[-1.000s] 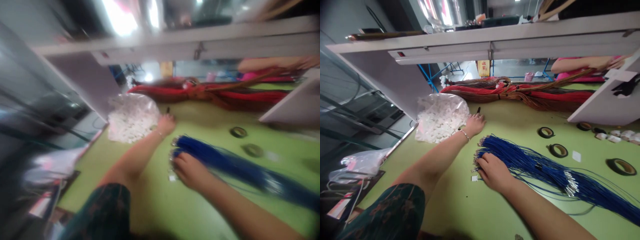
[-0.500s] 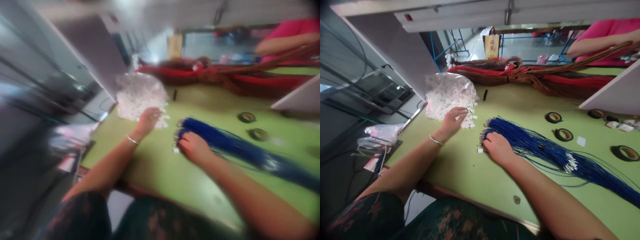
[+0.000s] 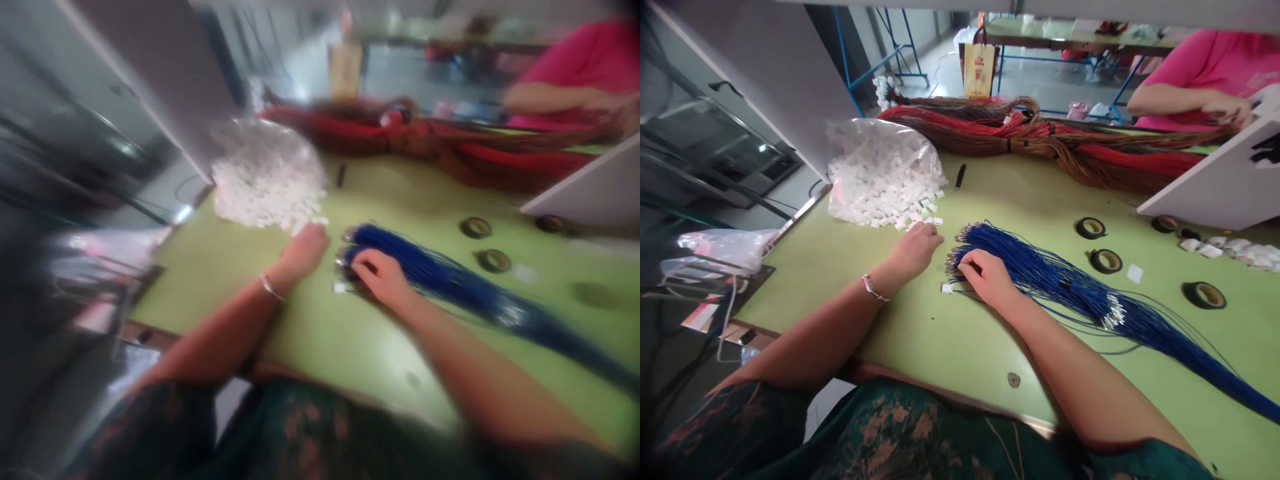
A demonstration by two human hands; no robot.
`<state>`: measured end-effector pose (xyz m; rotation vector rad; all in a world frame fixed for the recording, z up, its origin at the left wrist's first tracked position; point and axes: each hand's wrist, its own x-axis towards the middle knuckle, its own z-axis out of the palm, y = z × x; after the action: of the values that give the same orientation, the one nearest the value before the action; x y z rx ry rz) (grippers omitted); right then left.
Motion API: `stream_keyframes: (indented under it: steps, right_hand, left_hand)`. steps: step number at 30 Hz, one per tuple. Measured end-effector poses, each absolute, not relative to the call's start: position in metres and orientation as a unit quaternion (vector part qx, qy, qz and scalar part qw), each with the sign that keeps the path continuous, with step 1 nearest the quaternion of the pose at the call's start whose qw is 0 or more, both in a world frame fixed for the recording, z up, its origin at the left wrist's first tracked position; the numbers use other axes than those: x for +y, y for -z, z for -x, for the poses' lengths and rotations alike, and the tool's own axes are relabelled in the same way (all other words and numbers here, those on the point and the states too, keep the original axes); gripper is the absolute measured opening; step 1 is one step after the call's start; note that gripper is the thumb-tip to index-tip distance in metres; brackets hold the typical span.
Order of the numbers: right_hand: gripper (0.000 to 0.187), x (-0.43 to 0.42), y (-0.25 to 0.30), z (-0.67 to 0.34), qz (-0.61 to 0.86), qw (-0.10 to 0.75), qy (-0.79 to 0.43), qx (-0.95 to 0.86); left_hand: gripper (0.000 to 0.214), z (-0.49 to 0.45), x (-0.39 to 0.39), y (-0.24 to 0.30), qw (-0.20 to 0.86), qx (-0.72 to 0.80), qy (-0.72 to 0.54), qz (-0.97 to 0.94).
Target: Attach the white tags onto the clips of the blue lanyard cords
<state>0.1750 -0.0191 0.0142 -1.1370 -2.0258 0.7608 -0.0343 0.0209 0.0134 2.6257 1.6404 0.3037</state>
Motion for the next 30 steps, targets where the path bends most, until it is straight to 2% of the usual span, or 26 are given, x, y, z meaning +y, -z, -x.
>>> stream_keyframes:
  steps: [6, 9, 11, 13, 15, 18, 22, 30]
  right_hand:
    - [0.013, -0.022, -0.027, -0.176, 0.486, 0.39, -0.428, -0.655]
    - [0.013, -0.022, -0.03, -0.176, 0.493, 0.391, -0.41, -0.661]
    - [0.015, -0.022, -0.031, -0.175, 0.5, 0.399, -0.384, -0.666]
    - [0.018, -0.022, -0.031, -0.173, 0.506, 0.406, -0.364, -0.669]
    - [0.017, -0.024, -0.033, -0.172, 0.509, 0.401, -0.35, -0.676]
    - [0.017, -0.028, -0.034, -0.171, 0.52, 0.396, -0.329, -0.681]
    - [0.016, -0.032, -0.035, -0.17, 0.524, 0.409, -0.303, -0.683]
    - [0.016, -0.034, -0.025, -0.17, 0.481, 0.407, -0.217, -0.746]
  left_hand:
    - [0.027, 0.038, 0.016, -0.016, 0.059, 0.532, -0.132, -0.834]
    - [0.027, 0.038, 0.011, -0.019, 0.093, 0.556, -0.247, -0.788]
    - [0.027, 0.036, 0.005, -0.023, 0.194, 0.574, -0.345, -0.717]
    - [0.029, 0.032, 0.0, -0.027, 0.366, 0.565, -0.403, -0.62]
    - [0.026, 0.026, -0.006, -0.028, 0.533, 0.526, -0.42, -0.512]
    - [0.017, 0.017, -0.011, -0.027, 0.666, 0.462, -0.429, -0.399]
    - [0.017, 0.01, -0.013, -0.024, 0.721, 0.414, -0.427, -0.356]
    - [0.015, 0.011, -0.015, -0.023, 0.734, 0.4, -0.42, -0.354]
